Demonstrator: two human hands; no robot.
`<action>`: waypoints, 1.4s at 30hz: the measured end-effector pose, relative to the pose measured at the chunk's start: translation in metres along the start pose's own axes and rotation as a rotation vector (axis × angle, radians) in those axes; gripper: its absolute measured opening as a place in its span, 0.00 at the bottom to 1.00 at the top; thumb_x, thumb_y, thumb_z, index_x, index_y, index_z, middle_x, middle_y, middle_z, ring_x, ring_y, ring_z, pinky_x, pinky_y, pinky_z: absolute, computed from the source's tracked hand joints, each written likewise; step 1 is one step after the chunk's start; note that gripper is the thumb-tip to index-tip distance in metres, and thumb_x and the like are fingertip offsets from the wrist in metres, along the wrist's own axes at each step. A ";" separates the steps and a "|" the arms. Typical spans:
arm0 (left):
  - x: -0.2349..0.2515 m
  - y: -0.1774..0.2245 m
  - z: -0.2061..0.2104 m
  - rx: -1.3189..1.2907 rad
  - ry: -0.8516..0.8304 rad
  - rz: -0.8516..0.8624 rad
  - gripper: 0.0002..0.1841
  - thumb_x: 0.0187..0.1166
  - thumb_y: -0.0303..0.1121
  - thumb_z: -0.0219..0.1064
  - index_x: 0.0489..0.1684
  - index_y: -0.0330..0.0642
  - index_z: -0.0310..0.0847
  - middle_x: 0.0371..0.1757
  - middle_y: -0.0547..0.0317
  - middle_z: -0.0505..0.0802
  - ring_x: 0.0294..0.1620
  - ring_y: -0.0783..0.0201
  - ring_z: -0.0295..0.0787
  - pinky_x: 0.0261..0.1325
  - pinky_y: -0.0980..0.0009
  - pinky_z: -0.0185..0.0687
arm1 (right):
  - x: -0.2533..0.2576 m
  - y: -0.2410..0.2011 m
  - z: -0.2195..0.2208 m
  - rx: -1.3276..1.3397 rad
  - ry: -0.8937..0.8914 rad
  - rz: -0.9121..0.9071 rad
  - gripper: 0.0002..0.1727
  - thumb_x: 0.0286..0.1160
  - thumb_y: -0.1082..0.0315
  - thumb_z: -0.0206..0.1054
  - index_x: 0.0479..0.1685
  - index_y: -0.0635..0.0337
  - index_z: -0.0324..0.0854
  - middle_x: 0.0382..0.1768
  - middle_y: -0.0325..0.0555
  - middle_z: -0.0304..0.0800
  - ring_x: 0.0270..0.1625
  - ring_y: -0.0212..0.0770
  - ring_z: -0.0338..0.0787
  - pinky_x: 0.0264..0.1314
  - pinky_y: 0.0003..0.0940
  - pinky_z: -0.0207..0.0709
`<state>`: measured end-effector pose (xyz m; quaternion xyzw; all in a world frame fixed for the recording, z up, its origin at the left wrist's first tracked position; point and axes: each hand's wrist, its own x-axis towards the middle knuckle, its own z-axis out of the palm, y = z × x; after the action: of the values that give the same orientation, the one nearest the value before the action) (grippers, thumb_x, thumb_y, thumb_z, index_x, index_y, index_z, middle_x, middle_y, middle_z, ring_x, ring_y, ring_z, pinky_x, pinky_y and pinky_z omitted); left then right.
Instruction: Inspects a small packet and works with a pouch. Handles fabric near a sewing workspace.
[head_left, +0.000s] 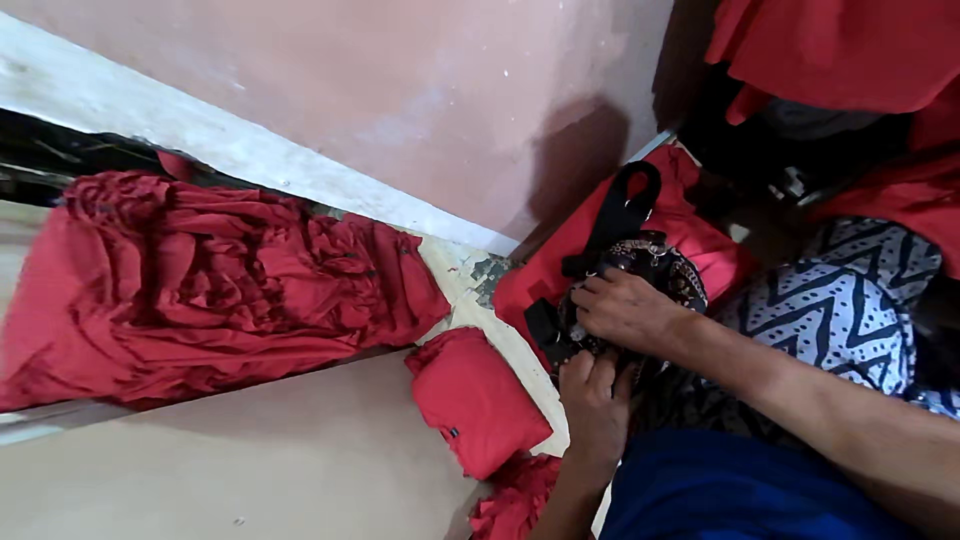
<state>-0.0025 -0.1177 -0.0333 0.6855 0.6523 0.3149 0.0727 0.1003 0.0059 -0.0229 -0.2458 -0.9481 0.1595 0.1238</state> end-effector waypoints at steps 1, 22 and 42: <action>-0.001 0.001 0.000 0.005 0.003 0.004 0.09 0.64 0.32 0.77 0.32 0.34 0.94 0.25 0.51 0.87 0.29 0.57 0.85 0.39 0.65 0.81 | 0.003 -0.001 0.000 -0.017 -0.080 0.031 0.06 0.66 0.85 0.68 0.28 0.69 0.88 0.38 0.58 0.90 0.47 0.60 0.91 0.46 0.53 0.81; 0.022 -0.068 -0.010 -0.015 0.004 -0.427 0.14 0.73 0.30 0.75 0.51 0.29 0.92 0.40 0.38 0.91 0.36 0.52 0.85 0.44 0.59 0.80 | -0.001 0.012 0.002 0.322 0.000 0.345 0.12 0.73 0.80 0.70 0.54 0.69 0.84 0.59 0.64 0.85 0.65 0.65 0.85 0.58 0.63 0.79; 0.121 -0.063 0.046 -0.146 -0.589 -0.003 0.11 0.83 0.32 0.67 0.46 0.32 0.92 0.43 0.37 0.92 0.49 0.42 0.91 0.58 0.46 0.84 | -0.019 0.005 -0.004 0.290 0.212 0.812 0.35 0.59 0.80 0.75 0.75 0.73 0.73 0.85 0.69 0.61 0.73 0.73 0.76 0.57 0.69 0.75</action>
<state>-0.0379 0.0192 -0.0610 0.7393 0.5799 0.1485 0.3083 0.1197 0.0013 -0.0236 -0.5932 -0.7247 0.3005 0.1806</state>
